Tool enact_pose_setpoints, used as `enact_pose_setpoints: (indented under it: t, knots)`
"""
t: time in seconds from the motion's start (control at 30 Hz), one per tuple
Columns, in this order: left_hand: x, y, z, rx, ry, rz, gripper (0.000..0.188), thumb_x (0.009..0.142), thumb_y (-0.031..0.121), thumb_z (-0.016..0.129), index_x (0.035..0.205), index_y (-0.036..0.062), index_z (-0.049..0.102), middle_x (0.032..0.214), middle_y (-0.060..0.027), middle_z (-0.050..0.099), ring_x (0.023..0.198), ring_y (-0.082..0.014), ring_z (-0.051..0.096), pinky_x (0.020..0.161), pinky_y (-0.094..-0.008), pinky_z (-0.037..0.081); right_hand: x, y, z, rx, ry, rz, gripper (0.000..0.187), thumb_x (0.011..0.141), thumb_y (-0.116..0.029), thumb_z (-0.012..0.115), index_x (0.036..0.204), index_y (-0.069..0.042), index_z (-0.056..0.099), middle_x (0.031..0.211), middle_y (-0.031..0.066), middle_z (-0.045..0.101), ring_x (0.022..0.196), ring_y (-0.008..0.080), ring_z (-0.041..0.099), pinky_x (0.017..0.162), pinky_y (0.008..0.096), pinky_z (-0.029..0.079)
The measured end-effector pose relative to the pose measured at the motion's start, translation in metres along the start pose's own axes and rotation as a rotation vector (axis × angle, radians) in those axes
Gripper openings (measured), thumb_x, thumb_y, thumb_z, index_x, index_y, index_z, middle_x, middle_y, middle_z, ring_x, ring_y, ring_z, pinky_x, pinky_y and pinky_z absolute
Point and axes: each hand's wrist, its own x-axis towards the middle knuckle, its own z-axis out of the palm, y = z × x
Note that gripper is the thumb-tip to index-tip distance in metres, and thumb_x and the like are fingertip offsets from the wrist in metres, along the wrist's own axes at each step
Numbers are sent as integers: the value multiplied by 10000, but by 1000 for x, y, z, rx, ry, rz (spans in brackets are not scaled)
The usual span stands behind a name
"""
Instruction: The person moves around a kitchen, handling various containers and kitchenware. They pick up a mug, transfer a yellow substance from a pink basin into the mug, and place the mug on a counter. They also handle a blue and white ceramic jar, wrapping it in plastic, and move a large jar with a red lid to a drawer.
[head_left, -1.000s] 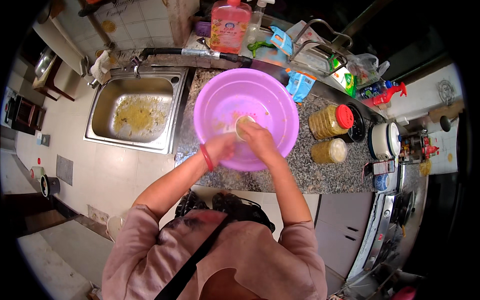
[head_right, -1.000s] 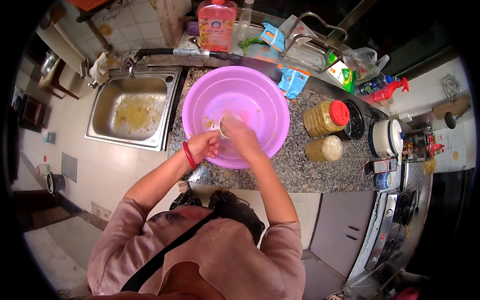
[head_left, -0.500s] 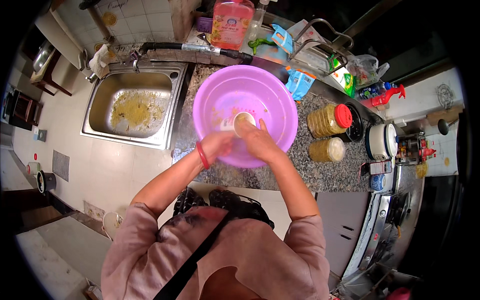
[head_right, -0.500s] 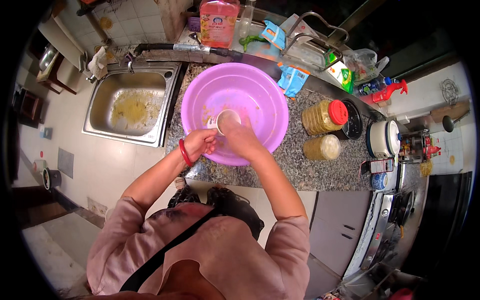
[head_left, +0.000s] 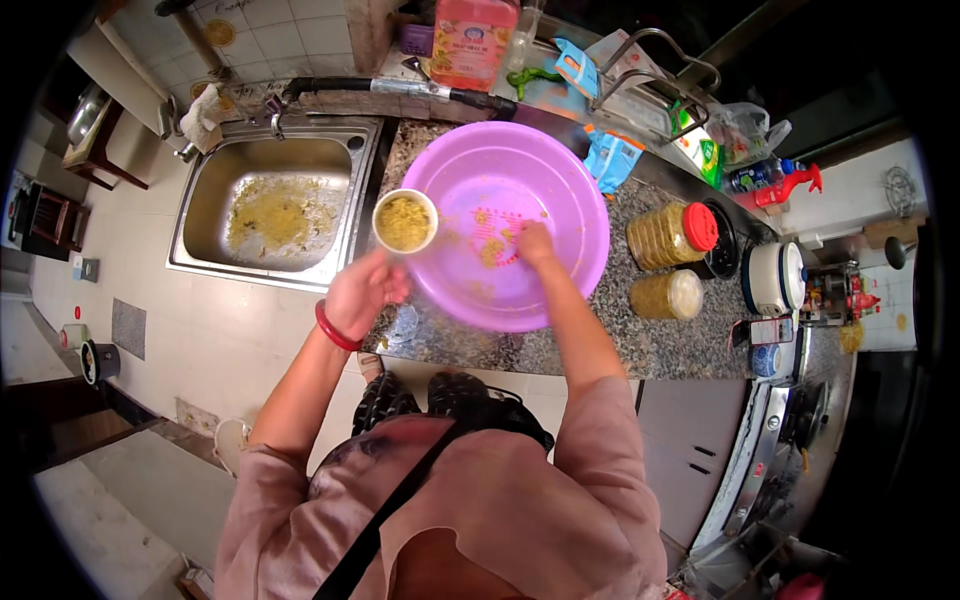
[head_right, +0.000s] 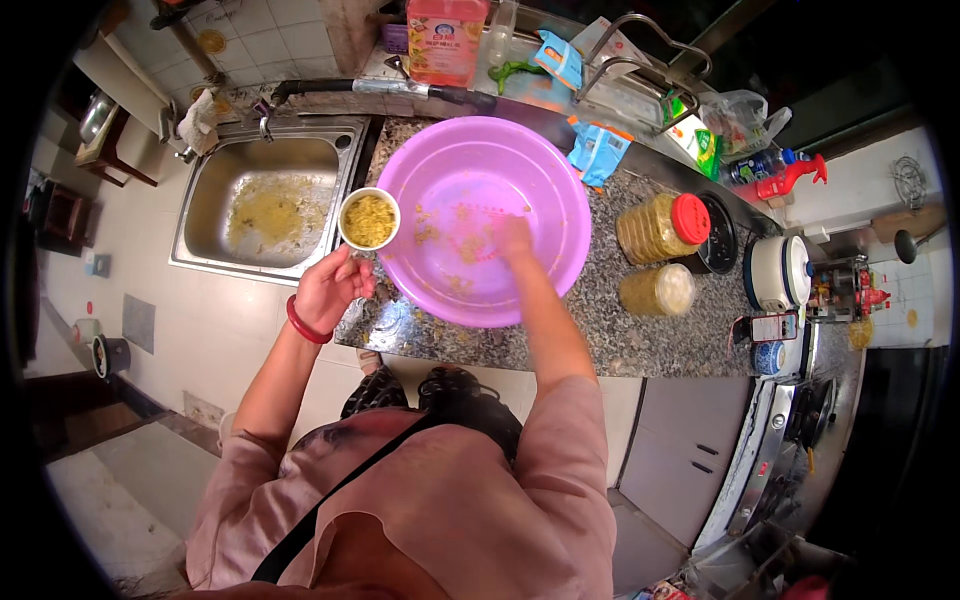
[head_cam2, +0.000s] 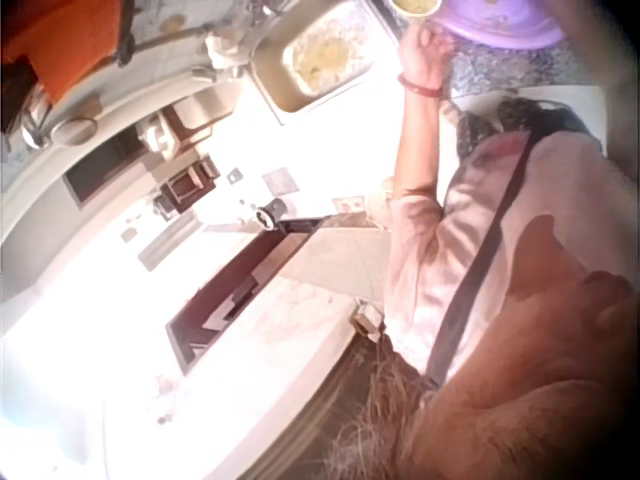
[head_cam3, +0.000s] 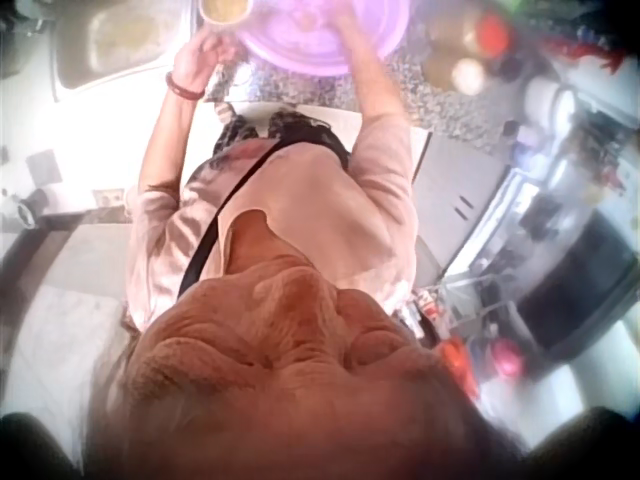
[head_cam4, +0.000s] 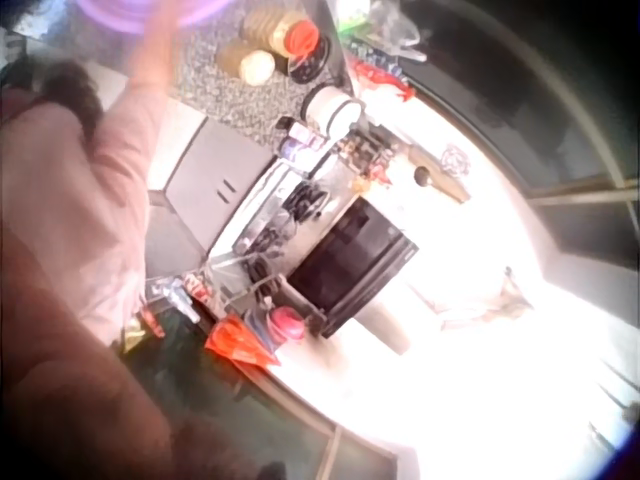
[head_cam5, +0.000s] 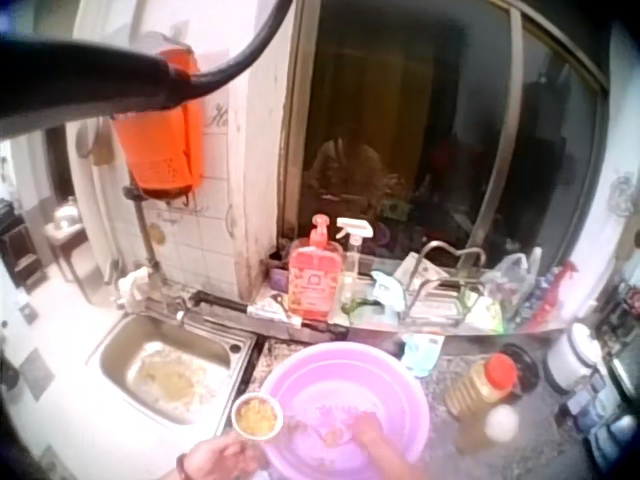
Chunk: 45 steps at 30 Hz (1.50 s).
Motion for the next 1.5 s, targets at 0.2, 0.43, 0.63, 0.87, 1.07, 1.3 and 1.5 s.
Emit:
enact_pose_setpoints:
  t: [0.2,0.43,0.63,0.87,1.07,1.3,1.5]
  knots:
    - [5,-11,-13,-46,100,106,342,909,358,395,994,48,512,824,-66,588,796,-189,555,730,-313,407,-5,-24,-5,-56,-11,-133,208,762,-105,467,860,25,598,889,233,593,855,375,572,778,402,448]
    - [27,-29,-25,-159,68,237,349,890,378,418,647,128,435,984,-111,563,953,-236,521,828,-382,370,11,15,7,-175,175,-43,211,766,-103,456,838,25,608,853,199,612,781,357,582,727,402,463]
    - [24,-26,-11,-50,143,225,433,919,408,333,577,143,356,1012,-84,560,1001,-209,503,812,-344,368,17,-23,13,166,-112,-217,167,732,-131,513,802,-41,636,750,163,626,727,289,604,689,372,467]
    - [29,-29,-17,-18,144,220,428,903,438,323,1002,66,509,1044,-83,548,1001,-192,495,833,-351,333,19,-68,55,-79,7,-378,178,745,-174,522,806,-60,645,776,154,631,730,264,615,689,362,467]
    - [34,-32,-21,-100,143,210,417,920,418,330,598,156,375,1030,-67,554,993,-184,506,794,-320,355,31,-112,17,333,-39,-166,180,739,-208,530,781,-79,648,764,157,616,733,315,586,701,386,460]
    - [31,-32,-11,25,202,264,391,912,421,345,627,155,382,1036,-76,544,993,-187,505,783,-329,344,-29,-120,26,-128,-405,-441,170,746,-215,554,766,-72,643,893,159,602,832,313,568,747,356,450]
    - [31,-33,-11,-29,156,274,375,907,414,361,634,158,384,1036,-76,544,993,-187,502,790,-345,335,-37,-63,-11,155,-325,-224,198,800,-209,521,827,-25,588,875,174,614,795,337,588,736,383,460]
